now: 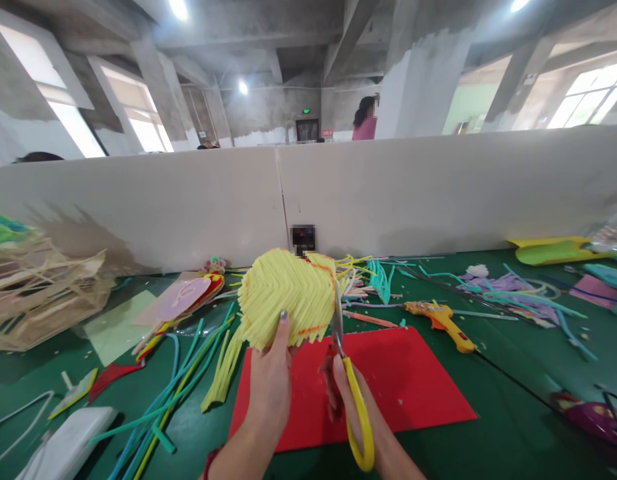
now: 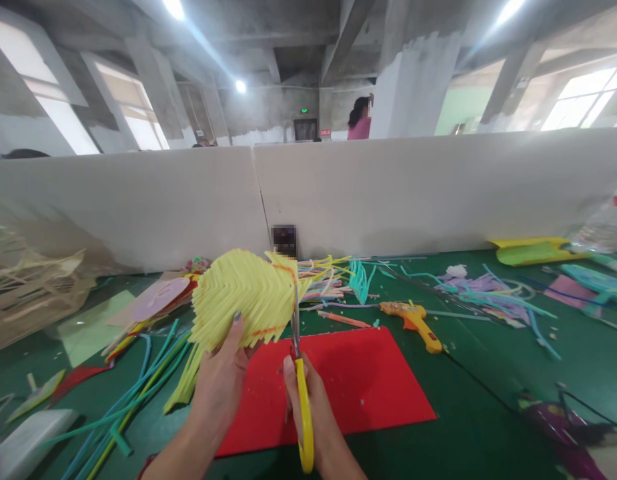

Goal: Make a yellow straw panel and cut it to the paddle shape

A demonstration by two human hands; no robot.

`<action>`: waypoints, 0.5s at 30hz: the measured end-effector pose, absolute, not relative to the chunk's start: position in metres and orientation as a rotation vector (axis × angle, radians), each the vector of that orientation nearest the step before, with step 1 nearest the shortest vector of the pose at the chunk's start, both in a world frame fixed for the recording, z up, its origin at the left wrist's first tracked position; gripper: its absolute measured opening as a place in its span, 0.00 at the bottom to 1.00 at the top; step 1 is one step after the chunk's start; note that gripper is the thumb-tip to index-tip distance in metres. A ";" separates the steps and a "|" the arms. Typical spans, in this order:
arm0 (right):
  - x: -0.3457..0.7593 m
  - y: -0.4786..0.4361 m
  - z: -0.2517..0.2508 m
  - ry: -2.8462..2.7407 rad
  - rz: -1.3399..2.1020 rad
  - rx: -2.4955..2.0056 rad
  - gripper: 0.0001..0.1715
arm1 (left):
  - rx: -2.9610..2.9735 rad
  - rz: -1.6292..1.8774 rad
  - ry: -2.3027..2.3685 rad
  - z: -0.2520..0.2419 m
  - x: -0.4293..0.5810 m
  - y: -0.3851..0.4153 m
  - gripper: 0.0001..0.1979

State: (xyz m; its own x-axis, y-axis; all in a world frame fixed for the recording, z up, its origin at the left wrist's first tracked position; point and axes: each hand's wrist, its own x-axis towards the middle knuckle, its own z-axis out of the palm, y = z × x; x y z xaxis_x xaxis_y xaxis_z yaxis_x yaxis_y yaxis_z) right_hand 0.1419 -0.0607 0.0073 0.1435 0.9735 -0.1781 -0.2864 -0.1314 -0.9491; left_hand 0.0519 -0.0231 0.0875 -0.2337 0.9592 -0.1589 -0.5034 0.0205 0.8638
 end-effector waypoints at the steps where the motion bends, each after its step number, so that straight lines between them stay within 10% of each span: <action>1: 0.142 -0.060 0.006 -0.797 1.334 -1.182 0.37 | 0.605 1.532 1.035 0.087 0.052 -0.024 0.26; 15: 0.140 -0.064 0.010 -0.800 1.333 -1.215 0.35 | 0.581 1.570 1.018 0.083 0.058 -0.030 0.25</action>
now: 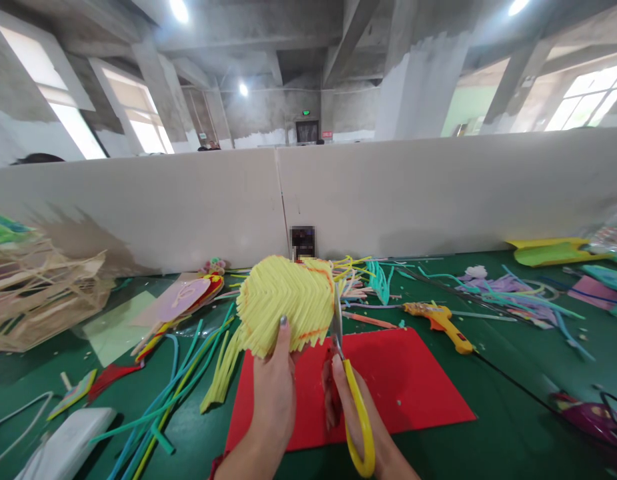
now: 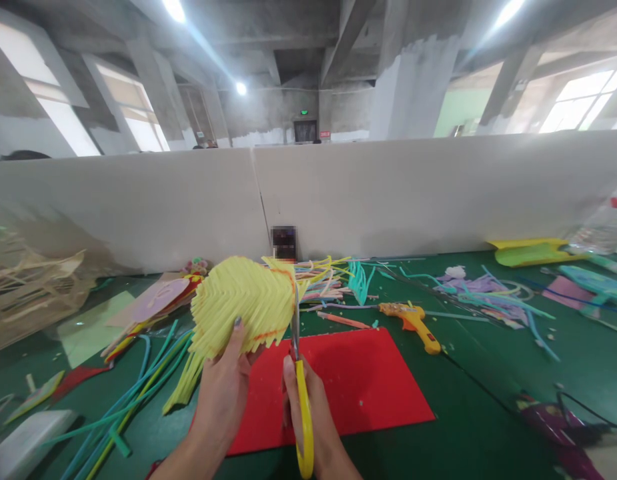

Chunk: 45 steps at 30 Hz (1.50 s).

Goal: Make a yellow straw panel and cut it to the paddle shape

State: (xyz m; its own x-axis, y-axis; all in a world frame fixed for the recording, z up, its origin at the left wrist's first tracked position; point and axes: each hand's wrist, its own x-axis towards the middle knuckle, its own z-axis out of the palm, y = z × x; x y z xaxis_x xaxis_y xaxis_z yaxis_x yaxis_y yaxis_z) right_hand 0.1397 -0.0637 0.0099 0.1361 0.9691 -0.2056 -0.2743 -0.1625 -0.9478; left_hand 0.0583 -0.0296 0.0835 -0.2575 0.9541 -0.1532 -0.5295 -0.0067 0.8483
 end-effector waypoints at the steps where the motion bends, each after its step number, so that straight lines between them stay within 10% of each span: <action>1: 0.140 -0.064 0.010 -0.805 1.329 -1.231 0.36 | 0.583 1.568 1.014 0.083 0.059 -0.030 0.25; 45: 0.136 -0.070 0.021 -0.793 1.238 -1.324 0.35 | 0.523 1.585 1.091 0.078 0.065 -0.035 0.23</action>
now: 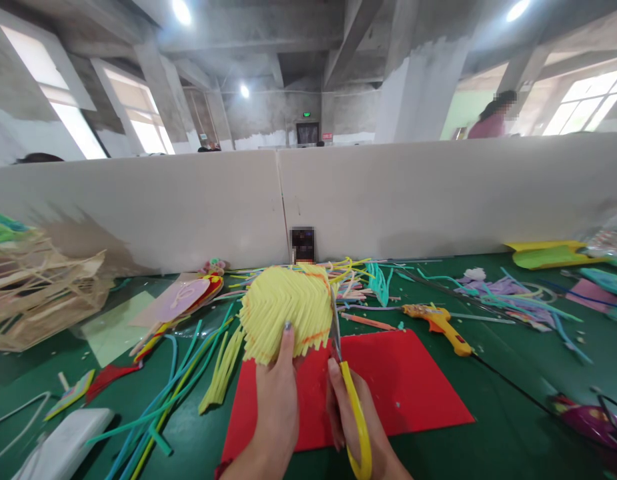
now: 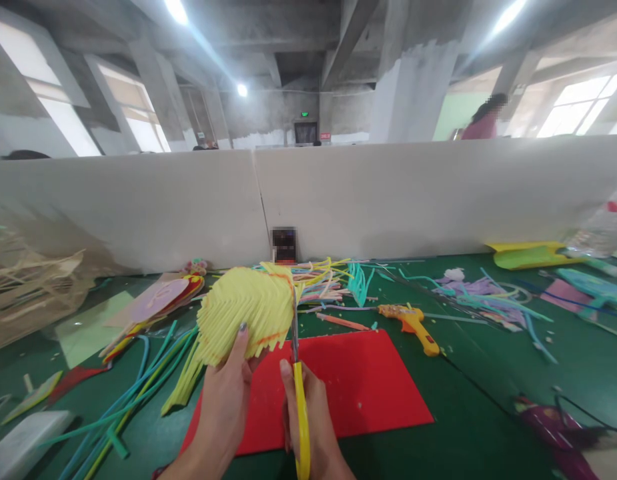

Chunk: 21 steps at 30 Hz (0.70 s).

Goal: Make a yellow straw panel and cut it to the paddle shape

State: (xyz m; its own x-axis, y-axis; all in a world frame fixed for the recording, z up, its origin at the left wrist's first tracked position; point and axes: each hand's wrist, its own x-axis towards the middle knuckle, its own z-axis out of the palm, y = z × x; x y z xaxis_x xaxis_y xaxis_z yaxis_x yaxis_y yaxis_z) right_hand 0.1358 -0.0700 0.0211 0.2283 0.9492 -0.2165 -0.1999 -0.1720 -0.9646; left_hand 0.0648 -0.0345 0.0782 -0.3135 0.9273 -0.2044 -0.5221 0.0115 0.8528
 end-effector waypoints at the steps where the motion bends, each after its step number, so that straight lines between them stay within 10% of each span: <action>1: 0.136 -0.070 0.021 -0.776 1.243 -1.311 0.35 | 0.526 1.588 1.088 0.078 0.065 -0.034 0.23; 21: 0.141 -0.064 0.009 -0.797 1.236 -1.180 0.34 | 0.605 1.578 1.070 0.071 0.063 -0.034 0.23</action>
